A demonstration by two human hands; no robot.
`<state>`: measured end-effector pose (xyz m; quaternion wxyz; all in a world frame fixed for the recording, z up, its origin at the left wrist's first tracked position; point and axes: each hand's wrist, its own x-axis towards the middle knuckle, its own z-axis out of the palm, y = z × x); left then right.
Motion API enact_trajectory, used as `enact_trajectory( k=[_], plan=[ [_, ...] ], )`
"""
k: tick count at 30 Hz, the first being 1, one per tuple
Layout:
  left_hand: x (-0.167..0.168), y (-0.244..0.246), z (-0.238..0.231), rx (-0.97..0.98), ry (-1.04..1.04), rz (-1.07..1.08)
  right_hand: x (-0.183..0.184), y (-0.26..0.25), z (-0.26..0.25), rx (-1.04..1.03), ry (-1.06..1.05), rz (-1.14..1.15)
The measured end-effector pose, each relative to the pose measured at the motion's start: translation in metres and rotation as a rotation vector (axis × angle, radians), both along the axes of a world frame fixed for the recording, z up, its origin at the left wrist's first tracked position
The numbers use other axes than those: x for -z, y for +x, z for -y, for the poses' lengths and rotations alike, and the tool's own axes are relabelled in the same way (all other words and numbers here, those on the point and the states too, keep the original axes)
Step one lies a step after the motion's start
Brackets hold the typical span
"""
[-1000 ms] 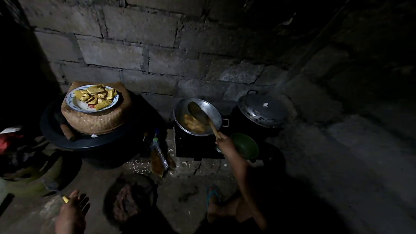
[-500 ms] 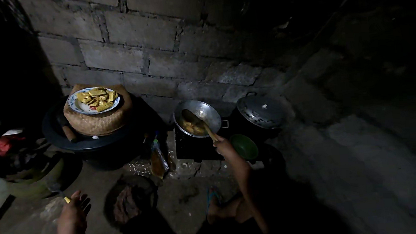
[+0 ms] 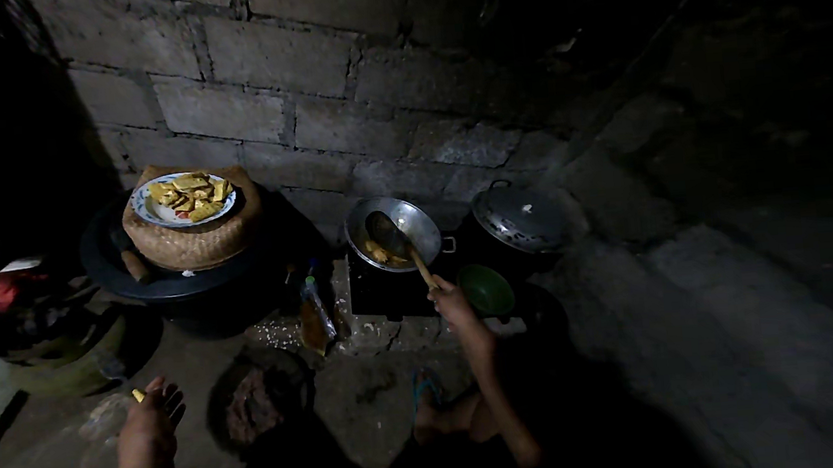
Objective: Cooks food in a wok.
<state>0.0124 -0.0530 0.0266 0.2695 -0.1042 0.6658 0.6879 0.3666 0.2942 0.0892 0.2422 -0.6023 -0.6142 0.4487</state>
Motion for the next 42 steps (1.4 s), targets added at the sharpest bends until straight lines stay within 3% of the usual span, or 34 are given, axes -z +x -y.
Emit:
enact_trajectory(
  k=[3,10,14,19,25,33,42],
  plan=[
    [0.001,0.001,0.001,0.002,0.002,0.000,0.004,-0.011,-0.013,0.034,0.031,0.049],
    [0.002,-0.001,0.004,0.023,-0.004,-0.023,-0.008,-0.030,-0.029,0.131,-0.013,-0.108],
    [-0.003,0.000,0.001,0.011,-0.013,-0.011,-0.001,-0.033,-0.025,0.124,-0.099,-0.125],
    [0.000,-0.002,0.003,-0.002,-0.009,-0.012,0.000,-0.033,-0.012,0.072,-0.007,-0.081],
    [0.001,-0.001,0.001,0.000,-0.014,-0.014,-0.006,-0.033,0.013,0.126,-0.143,-0.251],
    [0.002,-0.002,-0.001,0.003,-0.012,-0.009,0.026,-0.044,0.008,0.202,-0.059,-0.132],
    [0.001,-0.002,0.003,0.002,-0.003,-0.027,0.016,-0.068,-0.006,0.139,-0.038,-0.143]
  ],
)
